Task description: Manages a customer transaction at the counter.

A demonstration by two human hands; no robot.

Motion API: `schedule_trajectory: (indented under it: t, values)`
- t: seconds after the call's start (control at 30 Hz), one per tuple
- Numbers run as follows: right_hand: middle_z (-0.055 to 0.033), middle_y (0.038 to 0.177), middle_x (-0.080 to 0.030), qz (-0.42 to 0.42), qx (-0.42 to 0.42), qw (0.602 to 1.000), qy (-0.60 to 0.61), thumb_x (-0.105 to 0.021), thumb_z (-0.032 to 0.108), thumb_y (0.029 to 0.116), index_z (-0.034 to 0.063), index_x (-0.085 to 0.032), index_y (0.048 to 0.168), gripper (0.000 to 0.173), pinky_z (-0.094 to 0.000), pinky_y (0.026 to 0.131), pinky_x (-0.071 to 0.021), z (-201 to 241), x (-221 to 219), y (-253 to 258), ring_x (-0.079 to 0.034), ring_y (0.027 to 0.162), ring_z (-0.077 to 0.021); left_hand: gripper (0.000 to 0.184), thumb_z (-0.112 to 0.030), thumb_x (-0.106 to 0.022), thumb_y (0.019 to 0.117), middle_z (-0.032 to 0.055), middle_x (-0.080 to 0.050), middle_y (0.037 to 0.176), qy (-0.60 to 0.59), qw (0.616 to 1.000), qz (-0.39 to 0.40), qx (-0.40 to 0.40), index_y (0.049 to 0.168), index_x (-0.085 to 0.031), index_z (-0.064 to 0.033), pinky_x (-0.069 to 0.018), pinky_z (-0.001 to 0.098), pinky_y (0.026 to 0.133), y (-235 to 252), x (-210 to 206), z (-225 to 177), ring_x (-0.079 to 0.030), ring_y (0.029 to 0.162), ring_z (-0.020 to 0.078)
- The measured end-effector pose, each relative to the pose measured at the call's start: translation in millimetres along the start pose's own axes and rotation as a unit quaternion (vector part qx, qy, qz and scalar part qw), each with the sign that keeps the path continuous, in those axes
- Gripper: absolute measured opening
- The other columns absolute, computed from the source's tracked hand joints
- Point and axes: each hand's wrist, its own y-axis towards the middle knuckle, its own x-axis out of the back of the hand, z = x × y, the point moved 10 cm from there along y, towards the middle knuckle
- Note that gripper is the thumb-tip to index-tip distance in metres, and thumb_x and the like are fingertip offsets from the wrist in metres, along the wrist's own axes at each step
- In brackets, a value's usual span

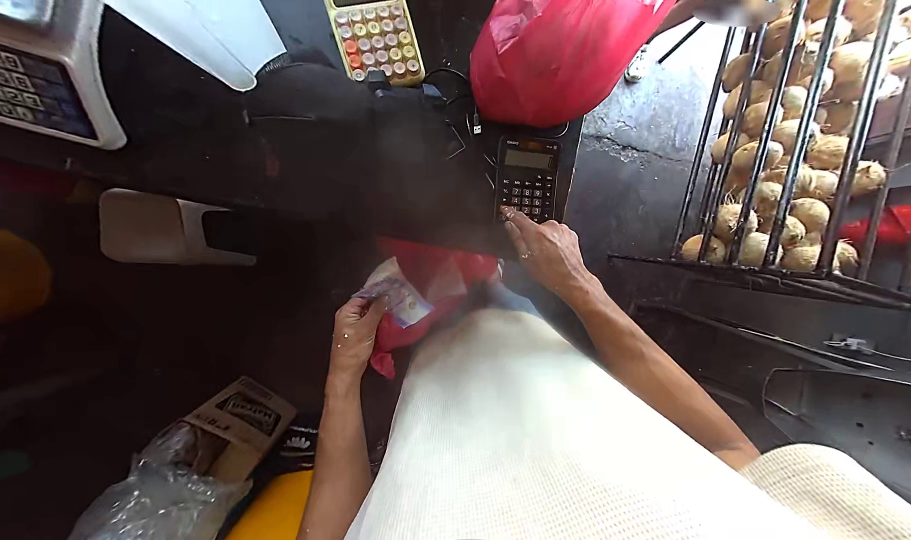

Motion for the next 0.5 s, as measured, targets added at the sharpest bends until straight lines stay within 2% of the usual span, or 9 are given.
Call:
schedule_trajectory:
  t: [0.1, 0.17, 0.2, 0.23, 0.3, 0.33, 0.4, 0.43, 0.5]
  values:
    - [-0.0105, 0.068, -0.065, -0.021, -0.019, 0.998, 0.047, -0.040, 0.035, 0.1103, 0.0242, -0.062, 0.139, 0.038, -0.0533, 0.053, -0.0499, -5.2, 9.1, -6.6, -0.064, 0.059, -0.0323, 0.018, -0.009, -0.059, 0.0994, 0.0026, -0.075, 0.104, 0.071, 0.996, 0.055, 0.007, 0.110, -0.073, -0.0040, -0.0572, 0.0264, 0.091, 5.0, -5.2, 21.8, -0.070, 0.097, 0.0063]
    - [-0.0119, 0.074, -0.067, -0.078, -0.031, 0.993, 0.084, -0.040, 0.027, 0.1100, 0.0154, -0.066, 0.134, 0.037, -0.0522, 0.056, -0.0522, -17.5, 21.7, -19.8, -0.065, 0.062, -0.0308, 0.019, -0.013, -0.059, 0.1003, 0.0028, -0.075, 0.103, 0.118, 0.990, 0.072, 0.034, 0.110, -0.073, -0.0052, -0.0570, 0.0271, 0.090, 4.6, -0.6, 48.6, -0.069, 0.096, 0.0055]
    - [-0.0125, 0.084, -0.070, -0.111, -0.038, 0.990, 0.084, -0.042, 0.024, 0.1093, 0.0116, -0.068, 0.129, 0.036, -0.0506, 0.063, -0.0554, -26.5, 25.7, -27.4, -0.068, 0.071, -0.0298, 0.020, -0.015, -0.059, 0.1008, 0.0037, -0.074, 0.104, 0.141, 0.986, 0.073, 0.053, 0.111, -0.073, -0.0053, -0.0567, 0.0283, 0.090, 2.8, 5.1, 63.1, -0.069, 0.096, 0.0060]
    - [-0.0135, 0.104, -0.072, -0.133, -0.047, 0.987, 0.079, -0.044, 0.024, 0.1081, 0.0100, -0.070, 0.127, 0.035, -0.0497, 0.078, -0.0569, -36.3, 26.1, -33.6, -0.069, 0.091, -0.0307, 0.022, -0.016, -0.058, 0.1011, 0.0054, -0.074, 0.104, 0.160, 0.982, 0.071, 0.072, 0.113, -0.072, -0.0047, -0.0565, 0.0302, 0.090, 0.1, 11.5, 75.8, -0.069, 0.096, 0.0075]
    - [-0.0172, 0.133, -0.058, -0.155, -0.045, 0.983, 0.083, -0.053, 0.030, 0.1052, 0.0104, -0.070, 0.127, 0.034, -0.0519, 0.099, -0.0473, -50.6, 21.9, -38.3, -0.054, 0.122, -0.0370, 0.023, -0.015, -0.057, 0.1014, 0.0071, -0.073, 0.104, 0.169, 0.978, 0.061, 0.104, 0.115, -0.071, -0.0032, -0.0560, 0.0321, 0.089, -6.1, 21.0, 91.7, -0.068, 0.095, 0.0090]
    - [-0.0191, 0.143, -0.051, -0.164, -0.035, 0.982, 0.083, -0.054, 0.033, 0.1045, 0.0121, -0.070, 0.128, 0.035, -0.0529, 0.104, -0.0452, -51.7, 22.4, -36.7, -0.048, 0.130, -0.0390, 0.022, -0.015, -0.057, 0.1013, 0.0065, -0.073, 0.103, 0.163, 0.979, 0.053, 0.112, 0.114, -0.070, -0.0029, -0.0566, 0.0313, 0.088, -7.3, 23.7, 93.9, -0.068, 0.094, 0.0084]
    - [-0.0212, 0.154, -0.042, -0.178, -0.011, 0.979, 0.103, -0.053, 0.031, 0.1057, 0.0146, -0.067, 0.134, 0.036, -0.0498, 0.105, -0.0474, -45.7, 25.6, -29.0, -0.048, 0.135, -0.0369, 0.020, -0.014, -0.058, 0.1012, 0.0047, -0.073, 0.099, 0.142, 0.982, 0.038, 0.122, 0.112, -0.070, -0.0027, -0.0570, 0.0288, 0.085, -6.4, 26.9, 91.0, -0.068, 0.090, 0.0070]
    - [-0.0197, 0.156, -0.039, -0.177, -0.011, 0.977, 0.117, -0.051, 0.029, 0.1069, 0.0152, -0.065, 0.137, 0.036, -0.0456, 0.101, -0.0516, -44.1, 25.7, -25.3, -0.054, 0.131, -0.0318, 0.019, -0.014, -0.059, 0.1011, 0.0038, -0.073, 0.097, 0.135, 0.982, 0.034, 0.124, 0.111, -0.070, -0.0030, -0.0569, 0.0279, 0.084, -4.1, 27.1, 86.5, -0.068, 0.089, 0.0063]
    - [-0.0174, 0.155, -0.041, -0.180, -0.018, 0.974, 0.139, -0.049, 0.024, 0.1078, 0.0130, -0.065, 0.137, 0.035, -0.0398, 0.089, -0.0573, -48.9, 26.9, -18.3, -0.064, 0.114, -0.0244, 0.018, -0.014, -0.059, 0.1012, 0.0034, -0.072, 0.096, 0.133, 0.983, 0.025, 0.121, 0.110, -0.070, -0.0033, -0.0569, 0.0272, 0.083, 6.5, 25.1, 72.6, -0.068, 0.088, 0.0057]
